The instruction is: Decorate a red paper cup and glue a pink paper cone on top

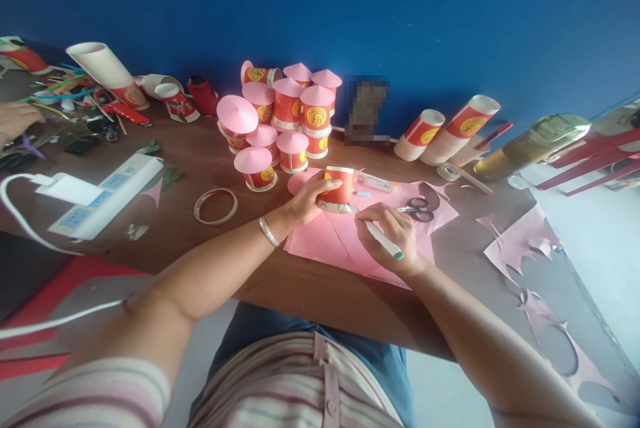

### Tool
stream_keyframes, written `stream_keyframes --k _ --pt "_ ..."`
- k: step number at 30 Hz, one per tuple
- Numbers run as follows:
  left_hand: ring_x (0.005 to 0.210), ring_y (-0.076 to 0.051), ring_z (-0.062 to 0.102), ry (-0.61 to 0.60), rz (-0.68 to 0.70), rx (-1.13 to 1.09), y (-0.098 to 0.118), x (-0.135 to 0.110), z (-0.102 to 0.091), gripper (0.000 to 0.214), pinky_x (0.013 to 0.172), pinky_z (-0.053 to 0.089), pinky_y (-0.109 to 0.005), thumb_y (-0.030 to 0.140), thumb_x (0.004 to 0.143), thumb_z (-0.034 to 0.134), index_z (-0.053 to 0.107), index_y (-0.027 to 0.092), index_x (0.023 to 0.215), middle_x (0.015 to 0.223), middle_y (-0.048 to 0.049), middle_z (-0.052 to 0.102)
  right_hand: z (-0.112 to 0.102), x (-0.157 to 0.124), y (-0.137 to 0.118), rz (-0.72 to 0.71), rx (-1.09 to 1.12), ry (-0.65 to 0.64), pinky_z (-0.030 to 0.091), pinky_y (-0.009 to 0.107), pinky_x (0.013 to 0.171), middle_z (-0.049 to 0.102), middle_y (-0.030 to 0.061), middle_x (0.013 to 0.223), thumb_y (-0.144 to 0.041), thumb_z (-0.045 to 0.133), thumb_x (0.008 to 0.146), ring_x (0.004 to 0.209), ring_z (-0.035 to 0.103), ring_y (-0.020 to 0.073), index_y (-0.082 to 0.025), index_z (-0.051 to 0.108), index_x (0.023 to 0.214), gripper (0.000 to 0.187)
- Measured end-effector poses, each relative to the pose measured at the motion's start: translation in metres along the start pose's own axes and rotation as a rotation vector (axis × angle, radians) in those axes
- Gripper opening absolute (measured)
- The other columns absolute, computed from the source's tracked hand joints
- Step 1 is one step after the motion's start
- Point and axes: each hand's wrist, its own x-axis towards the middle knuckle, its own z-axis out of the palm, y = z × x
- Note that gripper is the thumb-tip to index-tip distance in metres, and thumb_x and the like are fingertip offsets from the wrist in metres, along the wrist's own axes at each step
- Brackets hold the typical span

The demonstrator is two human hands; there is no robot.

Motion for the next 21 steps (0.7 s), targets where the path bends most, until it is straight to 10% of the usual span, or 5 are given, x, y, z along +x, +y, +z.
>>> stream_keyframes --k 11,21 --pt "0.113 -0.028 0.066 0.074 0.143 0.182 -0.004 0.001 -0.003 0.045 0.095 0.053 -0.039 0.040 0.079 0.078 0.068 0.020 0.118 0.117 -0.0080 0.073 -0.004 0.000 0.007 0.115 0.037 0.019 0.060 0.034 0.074 0.074 0.0055 0.096 -0.019 0.061 0.097 0.086 0.072 0.0208 -0.025 0.065 0.111 0.016" --pt "0.139 -0.033 0.052 -0.117 0.177 0.355 0.002 -0.001 0.003 0.061 0.109 0.045 -0.043 0.033 0.073 0.086 0.060 0.023 0.127 0.150 -0.0132 0.057 -0.001 -0.003 0.034 0.734 0.404 0.254 0.062 0.028 0.057 0.065 -0.0034 0.077 -0.038 0.069 0.093 0.055 0.061 0.0102 -0.022 0.062 0.089 0.018"
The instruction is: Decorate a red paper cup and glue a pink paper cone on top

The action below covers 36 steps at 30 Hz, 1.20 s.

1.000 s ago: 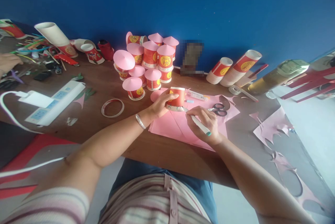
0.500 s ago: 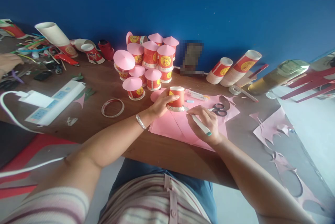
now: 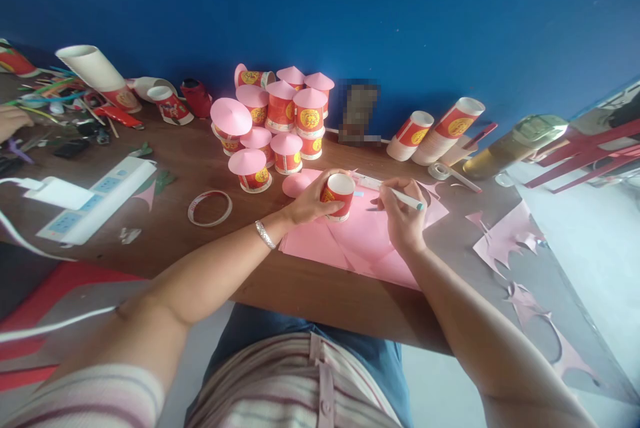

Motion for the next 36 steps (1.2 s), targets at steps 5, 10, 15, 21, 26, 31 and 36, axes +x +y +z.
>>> stream_keyframes --k 5,10,15,21,26,31,36 --pt "0.124 -0.030 0.061 0.029 -0.074 -0.021 0.000 -0.002 -0.001 0.064 0.102 0.048 -0.039 0.042 0.074 0.087 0.061 0.022 0.129 0.135 -0.0124 0.065 -0.003 0.010 0.016 0.115 0.098 0.040 0.063 0.028 0.060 0.072 -0.0002 0.078 -0.039 0.073 0.087 0.059 0.066 0.0118 -0.021 0.067 0.094 0.020" --pt "0.108 -0.023 0.066 0.159 -0.004 -0.079 -0.001 0.010 -0.008 0.052 0.098 0.049 -0.038 0.062 0.095 0.056 0.070 0.019 0.119 0.114 -0.0113 0.072 -0.006 0.016 0.021 0.154 0.141 0.067 0.063 0.029 0.062 0.066 -0.0026 0.069 -0.044 0.069 0.090 0.058 0.063 0.0113 -0.020 0.071 0.097 0.025" --pt "0.088 -0.018 0.067 0.217 -0.068 0.313 0.016 0.045 -0.017 0.034 0.084 0.050 -0.031 0.044 0.079 0.080 0.075 0.018 0.100 0.099 -0.0065 0.076 -0.008 0.021 0.024 0.152 0.119 0.138 0.055 0.025 0.057 0.060 -0.0058 0.061 -0.037 0.071 0.084 0.054 0.059 0.0104 -0.020 0.068 0.087 0.018" --pt "0.068 -0.018 0.067 -0.216 -0.124 0.766 0.015 0.091 -0.013 0.009 0.066 0.046 -0.029 0.027 0.065 0.081 0.080 0.022 0.072 0.076 -0.0029 0.077 -0.013 0.025 0.023 0.143 0.042 0.155 0.054 0.025 0.058 0.068 -0.0020 0.076 -0.037 0.071 0.081 0.059 0.065 0.0114 -0.020 0.065 0.088 0.019" --pt "0.045 -0.015 0.052 -0.325 -0.158 0.841 -0.002 0.111 0.000 0.013 0.058 0.039 -0.031 0.015 0.052 0.084 0.074 0.022 0.053 0.049 0.0000 0.063 -0.015 0.025 0.022 0.111 0.001 0.161 0.055 0.026 0.057 0.069 -0.0015 0.078 -0.036 0.070 0.082 0.059 0.065 0.0124 -0.020 0.064 0.089 0.018" --pt "0.051 -0.018 0.053 -0.381 -0.232 0.976 -0.010 0.113 0.004 0.015 0.062 0.040 -0.033 0.010 0.054 0.078 0.069 0.021 0.050 0.052 -0.0008 0.062 -0.013 0.024 0.022 0.063 -0.031 0.130 0.054 0.026 0.058 0.068 -0.0021 0.077 -0.034 0.067 0.084 0.060 0.066 0.0122 -0.021 0.064 0.090 0.014" --pt "0.057 -0.019 0.057 -0.199 -0.219 0.931 0.003 0.107 -0.008 0.012 0.065 0.043 -0.032 0.014 0.055 0.080 0.070 0.021 0.058 0.057 -0.0017 0.065 -0.011 0.022 0.021 0.064 -0.005 0.095 0.052 0.026 0.058 0.067 -0.0021 0.078 -0.036 0.066 0.084 0.059 0.064 0.0114 -0.021 0.064 0.089 0.016"
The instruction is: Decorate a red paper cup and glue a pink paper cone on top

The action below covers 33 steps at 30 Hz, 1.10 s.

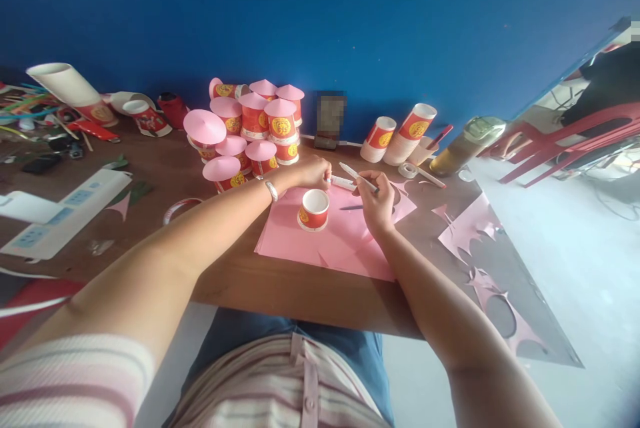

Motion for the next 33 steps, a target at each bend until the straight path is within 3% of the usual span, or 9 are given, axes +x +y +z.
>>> stream_keyframes --k 2,6,10,15,21,26,33 --pt "0.057 -0.016 0.057 0.060 -0.052 -0.218 -0.001 -0.004 -0.009 0.010 0.062 0.044 -0.031 0.021 0.062 0.082 0.073 0.019 0.067 0.065 -0.0042 0.070 0.000 0.000 -0.001 -0.001 0.008 -0.008 0.051 0.026 0.058 0.067 -0.0020 0.077 -0.037 0.067 0.084 0.059 0.063 0.0114 -0.020 0.064 0.088 0.017" --pt "0.057 -0.010 0.056 0.101 -0.138 -0.682 -0.009 -0.012 -0.020 0.028 0.057 0.041 -0.026 0.036 0.072 0.086 0.072 0.014 0.082 0.079 -0.0107 0.076 0.000 0.000 0.000 0.033 0.065 -0.013 0.053 0.027 0.058 0.068 -0.0016 0.074 -0.037 0.068 0.083 0.059 0.064 0.0127 -0.020 0.065 0.087 0.018" --pt "0.064 -0.011 0.062 0.041 -0.185 -0.862 -0.013 -0.017 -0.020 0.037 0.058 0.041 -0.024 0.038 0.070 0.091 0.071 0.012 0.088 0.080 -0.0087 0.074 0.000 0.001 0.002 0.078 0.133 -0.024 0.053 0.028 0.059 0.069 -0.0020 0.073 -0.040 0.071 0.082 0.059 0.066 0.0134 -0.020 0.067 0.087 0.021" --pt "0.070 -0.008 0.062 0.002 -0.236 -0.971 -0.009 -0.022 -0.016 0.037 0.067 0.045 -0.022 0.032 0.072 0.091 0.070 0.012 0.094 0.087 -0.0070 0.075 -0.001 0.001 0.002 0.084 0.158 -0.036 0.052 0.027 0.060 0.069 -0.0027 0.072 -0.042 0.072 0.082 0.059 0.067 0.0133 -0.020 0.068 0.088 0.023" --pt "0.067 -0.006 0.057 0.052 -0.238 -1.049 -0.009 -0.021 -0.015 0.030 0.059 0.038 -0.020 0.027 0.077 0.087 0.068 0.012 0.095 0.094 -0.0079 0.074 -0.001 0.002 0.002 0.085 0.152 -0.048 0.053 0.029 0.062 0.069 -0.0024 0.073 -0.043 0.072 0.083 0.061 0.067 0.0138 -0.021 0.067 0.090 0.024" --pt "0.062 -0.005 0.054 -0.046 -0.190 -0.999 -0.010 -0.020 -0.014 0.035 0.056 0.037 -0.020 0.029 0.072 0.090 0.069 0.011 0.093 0.083 -0.0054 0.072 -0.001 0.003 0.003 0.090 0.139 -0.108 0.054 0.029 0.062 0.070 -0.0015 0.073 -0.047 0.073 0.081 0.062 0.067 0.0143 -0.020 0.068 0.092 0.029" --pt "0.069 -0.011 0.063 -0.025 -0.092 -0.848 -0.010 -0.021 -0.017 0.040 0.059 0.040 -0.022 0.037 0.069 0.091 0.070 0.012 0.090 0.079 -0.0057 0.072 -0.003 0.007 0.000 0.179 0.166 -0.184 0.052 0.028 0.061 0.069 -0.0008 0.067 -0.051 0.075 0.080 0.059 0.062 0.0126 -0.018 0.070 0.089 0.035"
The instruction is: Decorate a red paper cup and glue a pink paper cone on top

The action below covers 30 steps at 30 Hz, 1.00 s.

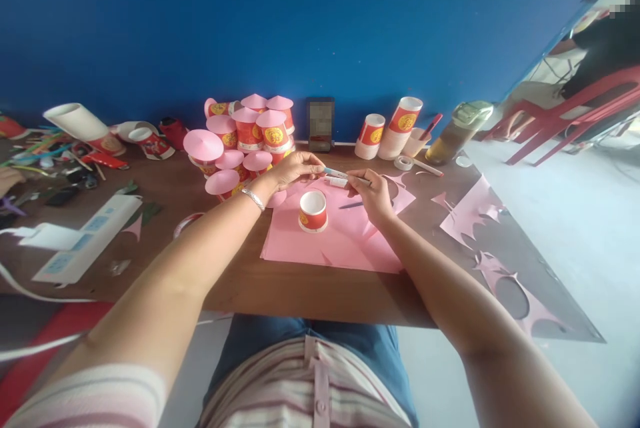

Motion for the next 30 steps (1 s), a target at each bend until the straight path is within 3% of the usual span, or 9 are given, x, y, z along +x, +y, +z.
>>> stream_keyframes --k 3,6,9,12,13,15,18,21,30 --pt "0.064 -0.009 0.058 0.023 0.018 0.057 0.000 -0.003 0.002 0.042 0.058 0.039 -0.022 0.042 0.067 0.091 0.069 0.012 0.088 0.079 -0.0057 0.072 -0.002 0.003 -0.002 0.061 0.072 -0.043 0.052 0.027 0.059 0.070 0.0006 0.068 -0.054 0.077 0.078 0.057 0.061 0.0124 -0.017 0.069 0.089 0.040" --pt "0.060 -0.008 0.054 0.026 0.022 0.182 -0.003 -0.004 0.001 0.044 0.055 0.038 -0.023 0.048 0.068 0.089 0.071 0.013 0.089 0.081 -0.0063 0.074 -0.008 0.008 -0.003 0.074 -0.012 -0.100 0.051 0.027 0.059 0.072 0.0023 0.070 -0.052 0.074 0.081 0.058 0.061 0.0131 -0.016 0.070 0.089 0.036" --pt "0.072 -0.013 0.063 -0.047 -0.015 0.471 -0.003 0.000 -0.002 0.041 0.065 0.048 -0.026 0.049 0.073 0.085 0.076 0.015 0.094 0.088 -0.0074 0.076 -0.015 0.013 -0.001 0.013 -0.328 -0.171 0.051 0.027 0.064 0.074 0.0026 0.073 -0.039 0.069 0.087 0.065 0.065 0.0152 -0.018 0.073 0.088 0.021" --pt "0.095 -0.019 0.070 0.081 0.044 0.771 0.002 0.010 0.000 0.035 0.084 0.054 -0.030 0.042 0.089 0.073 0.075 0.018 0.114 0.108 -0.0087 0.077 -0.018 0.013 0.005 -0.135 -0.825 -0.236 0.051 0.028 0.073 0.079 0.0027 0.091 -0.028 0.064 0.092 0.082 0.071 0.0185 -0.022 0.076 0.097 0.014" --pt "0.100 -0.020 0.070 0.165 0.092 0.906 0.003 0.015 0.002 0.037 0.089 0.054 -0.031 0.038 0.095 0.065 0.070 0.019 0.126 0.112 -0.0091 0.076 -0.018 0.012 0.007 -0.188 -0.986 -0.271 0.051 0.028 0.074 0.080 0.0032 0.097 -0.028 0.062 0.094 0.086 0.072 0.0196 -0.024 0.076 0.102 0.016" --pt "0.106 -0.023 0.069 0.284 0.151 1.216 0.005 0.024 0.009 0.046 0.092 0.054 -0.034 0.025 0.101 0.052 0.057 0.020 0.147 0.122 -0.0122 0.072 -0.015 0.009 0.009 -0.234 -1.062 -0.301 0.050 0.029 0.076 0.079 0.0068 0.105 -0.025 0.063 0.094 0.095 0.072 0.0229 -0.022 0.076 0.105 0.017" --pt "0.104 -0.027 0.071 0.330 0.105 1.596 0.004 0.039 0.020 0.071 0.083 0.056 -0.036 0.008 0.098 0.037 0.022 0.018 0.166 0.142 -0.0224 0.056 -0.012 0.006 0.010 -0.299 -1.121 -0.358 0.050 0.030 0.084 0.078 0.0097 0.109 -0.020 0.061 0.095 0.102 0.070 0.0239 -0.020 0.075 0.109 0.020" --pt "0.104 -0.029 0.070 0.333 0.074 1.678 0.003 0.052 0.024 0.080 0.082 0.056 -0.037 -0.002 0.091 0.031 0.012 0.011 0.167 0.140 -0.0268 0.054 -0.010 0.005 0.010 -0.333 -1.182 -0.387 0.049 0.032 0.088 0.077 0.0112 0.105 -0.018 0.059 0.096 0.102 0.068 0.0248 -0.018 0.075 0.111 0.022" --pt "0.100 -0.026 0.071 0.412 0.038 1.783 0.026 0.075 0.022 0.081 0.080 0.055 -0.034 -0.004 0.088 0.024 0.007 0.006 0.166 0.135 -0.0270 0.054 -0.008 0.007 0.010 -0.388 -1.291 -0.416 0.048 0.035 0.085 0.073 0.0126 0.100 -0.015 0.054 0.098 0.098 0.063 0.0255 -0.017 0.078 0.102 0.024"
